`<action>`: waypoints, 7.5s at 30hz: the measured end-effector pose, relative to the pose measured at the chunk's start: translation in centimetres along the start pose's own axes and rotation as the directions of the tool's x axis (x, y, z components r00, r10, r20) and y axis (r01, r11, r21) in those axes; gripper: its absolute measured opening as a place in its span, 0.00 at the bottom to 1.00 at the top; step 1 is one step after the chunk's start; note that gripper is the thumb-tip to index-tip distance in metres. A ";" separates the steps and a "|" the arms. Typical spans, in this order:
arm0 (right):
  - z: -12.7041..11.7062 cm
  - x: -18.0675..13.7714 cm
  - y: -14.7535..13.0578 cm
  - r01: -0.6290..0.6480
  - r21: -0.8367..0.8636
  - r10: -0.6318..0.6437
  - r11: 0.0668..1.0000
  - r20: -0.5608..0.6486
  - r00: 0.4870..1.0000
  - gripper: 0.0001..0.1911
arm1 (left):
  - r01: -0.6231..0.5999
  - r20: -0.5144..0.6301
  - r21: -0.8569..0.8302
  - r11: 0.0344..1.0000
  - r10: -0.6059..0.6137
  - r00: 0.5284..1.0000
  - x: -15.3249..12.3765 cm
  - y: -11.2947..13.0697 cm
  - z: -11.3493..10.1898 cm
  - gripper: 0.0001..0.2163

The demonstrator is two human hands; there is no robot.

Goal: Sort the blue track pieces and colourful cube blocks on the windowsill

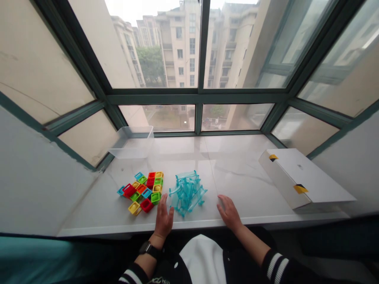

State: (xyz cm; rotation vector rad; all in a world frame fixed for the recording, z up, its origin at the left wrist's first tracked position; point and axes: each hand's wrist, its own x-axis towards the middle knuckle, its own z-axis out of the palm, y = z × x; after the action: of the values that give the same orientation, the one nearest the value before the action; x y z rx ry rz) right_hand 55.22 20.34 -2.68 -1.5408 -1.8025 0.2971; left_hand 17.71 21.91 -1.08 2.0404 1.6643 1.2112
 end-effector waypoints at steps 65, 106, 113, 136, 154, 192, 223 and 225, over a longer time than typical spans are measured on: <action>1.7 6.0 -7.6 -0.109 0.154 0.070 0.982 0.240 0.968 0.15 | -0.395 0.226 0.172 0.903 0.354 0.908 0.6 2.1 -0.5 0.32; -3.6 3.9 -14.0 -0.087 0.570 0.004 0.817 0.145 0.989 0.31 | 0.683 0.639 -0.715 0.150 -0.259 0.725 4.1 14.6 1.8 0.29; -2.9 4.0 -14.1 -0.124 0.548 0.054 0.827 0.141 0.988 0.21 | 0.661 0.576 -0.703 0.263 -0.335 0.746 4.4 14.8 2.3 0.30; -9.8 5.1 2.4 -0.354 0.182 0.395 0.917 -0.308 0.865 0.26 | 0.467 0.159 -0.420 0.778 -0.444 0.882 4.1 5.4 -2.2 0.20; -8.6 9.5 10.3 -0.717 -0.335 0.669 0.612 -0.264 0.695 0.25 | -0.010 -0.114 0.286 0.958 0.044 0.993 1.3 -0.9 -0.8 0.14; -4.1 1.3 4.9 -0.402 0.288 0.486 0.869 -0.344 0.803 0.22 | -0.124 -0.087 0.219 0.968 0.146 0.985 1.2 -1.2 -0.6 0.13; 0.3 4.3 -8.8 -0.037 0.105 -0.005 0.994 0.375 0.927 0.09 | -0.273 0.184 0.087 0.958 0.254 0.950 1.6 7.1 -0.2 0.18; 0.0 4.0 -8.8 -0.026 0.113 -0.018 0.993 0.371 0.928 0.09 | -0.331 0.245 0.080 0.940 0.303 0.921 2.1 8.7 0.1 0.18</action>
State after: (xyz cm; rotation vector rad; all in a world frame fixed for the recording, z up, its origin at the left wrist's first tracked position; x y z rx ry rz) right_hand 48.50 21.84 4.18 -1.4779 -2.0276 0.7258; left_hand 23.85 20.99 5.38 2.4923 1.3648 0.9316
